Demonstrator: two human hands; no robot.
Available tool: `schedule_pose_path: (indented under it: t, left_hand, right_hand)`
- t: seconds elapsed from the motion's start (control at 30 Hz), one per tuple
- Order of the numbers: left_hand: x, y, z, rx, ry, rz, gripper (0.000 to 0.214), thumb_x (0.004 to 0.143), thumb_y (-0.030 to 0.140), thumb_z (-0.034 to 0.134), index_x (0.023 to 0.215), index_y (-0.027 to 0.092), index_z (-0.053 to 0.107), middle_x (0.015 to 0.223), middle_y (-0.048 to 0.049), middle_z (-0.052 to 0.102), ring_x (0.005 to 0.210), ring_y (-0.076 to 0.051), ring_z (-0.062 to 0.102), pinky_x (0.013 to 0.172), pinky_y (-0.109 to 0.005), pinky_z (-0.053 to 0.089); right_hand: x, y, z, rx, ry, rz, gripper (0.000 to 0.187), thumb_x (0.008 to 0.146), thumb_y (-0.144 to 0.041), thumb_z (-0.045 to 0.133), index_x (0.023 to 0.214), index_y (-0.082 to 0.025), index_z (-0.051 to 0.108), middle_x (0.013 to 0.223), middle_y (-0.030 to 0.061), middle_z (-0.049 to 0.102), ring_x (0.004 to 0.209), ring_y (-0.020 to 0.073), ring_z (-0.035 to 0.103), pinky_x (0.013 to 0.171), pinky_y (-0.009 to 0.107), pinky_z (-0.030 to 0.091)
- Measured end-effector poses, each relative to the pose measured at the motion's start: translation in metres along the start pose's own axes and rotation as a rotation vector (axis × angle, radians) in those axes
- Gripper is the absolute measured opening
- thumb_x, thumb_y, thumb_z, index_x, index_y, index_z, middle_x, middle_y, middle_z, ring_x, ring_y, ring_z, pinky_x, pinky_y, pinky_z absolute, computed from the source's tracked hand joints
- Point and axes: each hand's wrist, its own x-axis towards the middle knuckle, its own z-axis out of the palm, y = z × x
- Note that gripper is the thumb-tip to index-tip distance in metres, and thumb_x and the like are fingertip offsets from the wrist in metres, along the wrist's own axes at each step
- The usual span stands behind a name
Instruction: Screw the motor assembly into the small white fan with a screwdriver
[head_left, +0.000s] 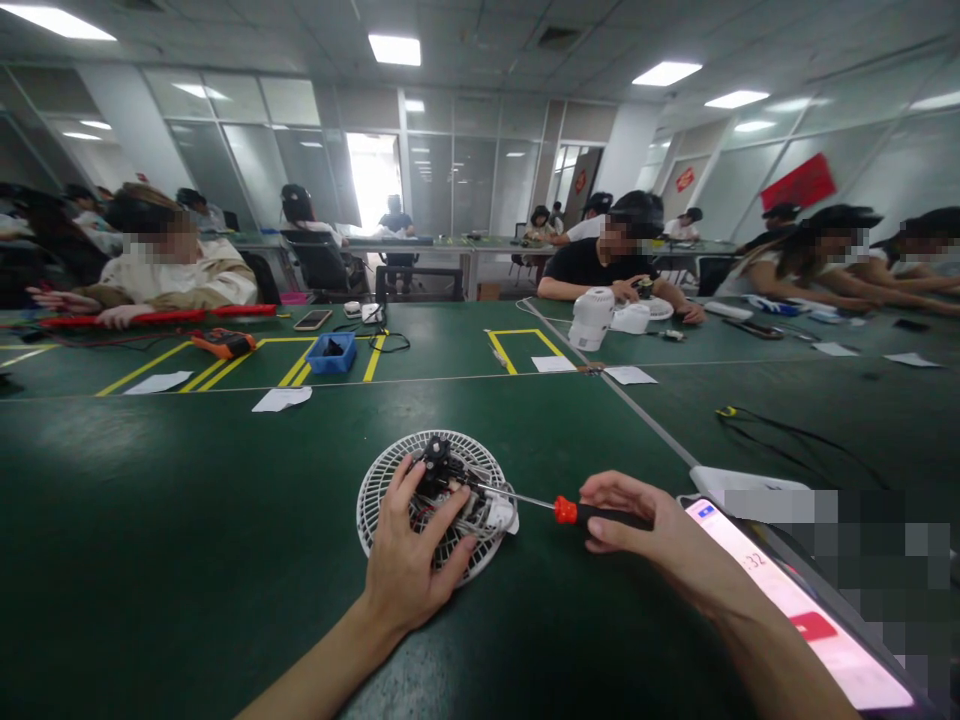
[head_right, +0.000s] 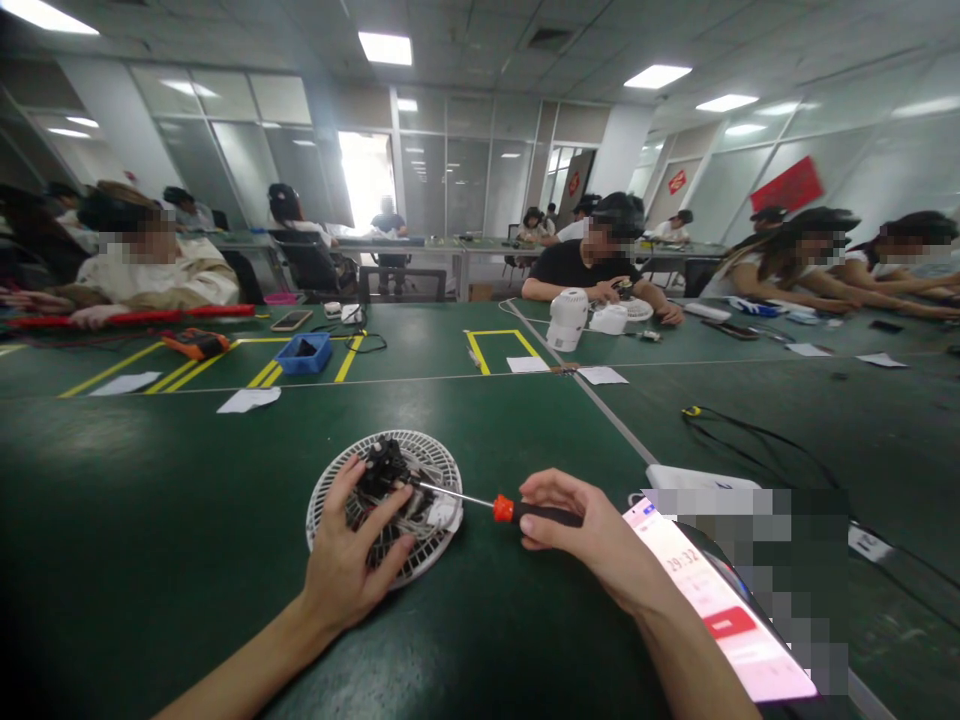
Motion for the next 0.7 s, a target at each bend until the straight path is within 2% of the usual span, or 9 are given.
schedule_pose_path:
  t: [0.1, 0.2, 0.33, 0.47, 0.57, 0.63, 0.7]
  left_hand:
    - [0.0004, 0.0005, -0.0004, 0.001, 0.006, -0.003, 0.047, 0.088, 0.03, 0.068, 0.134, 0.028, 0.059, 0.16, -0.013, 0.022, 0.148, -0.043, 0.029, 0.114, -0.065, 0.04]
    - [0.0014, 0.0011, -0.0011, 0.002, 0.014, 0.006, 0.046, 0.088, 0.029, 0.067, 0.134, 0.028, 0.06, 0.16, -0.0123, 0.022, 0.148, -0.043, 0.029, 0.114, -0.065, 0.041]
    - [0.0013, 0.0003, -0.001, 0.012, 0.004, 0.009, 0.049, 0.088, 0.029, 0.067, 0.137, 0.03, 0.058, 0.16, -0.012, 0.021, 0.148, -0.043, 0.029, 0.114, -0.065, 0.04]
    - [0.0, -0.0004, -0.0004, 0.019, -0.008, 0.01, 0.052, 0.089, 0.03, 0.067, 0.139, 0.032, 0.056, 0.16, -0.0119, 0.02, 0.148, -0.044, 0.029, 0.114, -0.065, 0.04]
    - [-0.0002, 0.0, -0.0006, 0.02, -0.015, 0.006, 0.053, 0.089, 0.031, 0.066, 0.14, 0.034, 0.055, 0.161, -0.0112, 0.019, 0.149, -0.043, 0.028, 0.114, -0.066, 0.04]
    - [0.0001, 0.0003, -0.0008, 0.02, -0.018, 0.006, 0.054, 0.089, 0.03, 0.067, 0.141, 0.035, 0.054, 0.162, -0.0106, 0.018, 0.149, -0.043, 0.027, 0.114, -0.066, 0.039]
    - [0.0004, 0.0004, -0.001, 0.02, -0.02, 0.008, 0.055, 0.088, 0.03, 0.067, 0.141, 0.035, 0.054, 0.161, -0.0106, 0.018, 0.149, -0.043, 0.026, 0.114, -0.066, 0.039]
  right_hand:
    - [-0.0023, -0.0025, 0.0034, 0.008, -0.074, 0.147, 0.053, 0.079, -0.067, 0.07, 0.106, -0.022, 0.064, 0.081, 0.0039, 0.07, 0.063, 0.0174, 0.066, 0.044, 0.023, 0.052]
    - [-0.0026, -0.003, 0.0041, -0.012, -0.097, 0.171, 0.055, 0.079, -0.07, 0.068, 0.107, -0.022, 0.063, 0.067, 0.0004, 0.066, 0.044, 0.0108, 0.053, 0.034, 0.018, 0.038]
    - [0.0001, -0.0001, -0.0003, -0.032, -0.093, 0.101, 0.061, 0.073, -0.067, 0.076, 0.11, -0.021, 0.062, 0.072, 0.0018, 0.067, 0.05, 0.0124, 0.054, 0.038, 0.02, 0.039]
    - [0.0017, 0.0015, -0.0046, -0.059, -0.044, 0.002, 0.055, 0.068, -0.06, 0.084, 0.104, -0.021, 0.065, 0.074, 0.0006, 0.063, 0.058, 0.0142, 0.053, 0.044, 0.023, 0.041]
    - [0.0011, 0.0012, -0.0054, -0.11, -0.018, -0.06, 0.05, 0.062, -0.051, 0.089, 0.097, -0.021, 0.069, 0.088, 0.0042, 0.068, 0.079, 0.0219, 0.063, 0.061, 0.029, 0.051]
    - [0.0004, 0.0011, -0.0042, -0.115, -0.043, -0.062, 0.049, 0.06, -0.047, 0.09, 0.097, -0.021, 0.07, 0.097, 0.0058, 0.07, 0.094, 0.0266, 0.065, 0.075, 0.034, 0.056]
    - [-0.0005, 0.0011, -0.0015, -0.074, -0.088, 0.003, 0.05, 0.068, -0.053, 0.086, 0.103, -0.022, 0.069, 0.101, 0.0069, 0.071, 0.096, 0.0267, 0.067, 0.072, 0.034, 0.058]
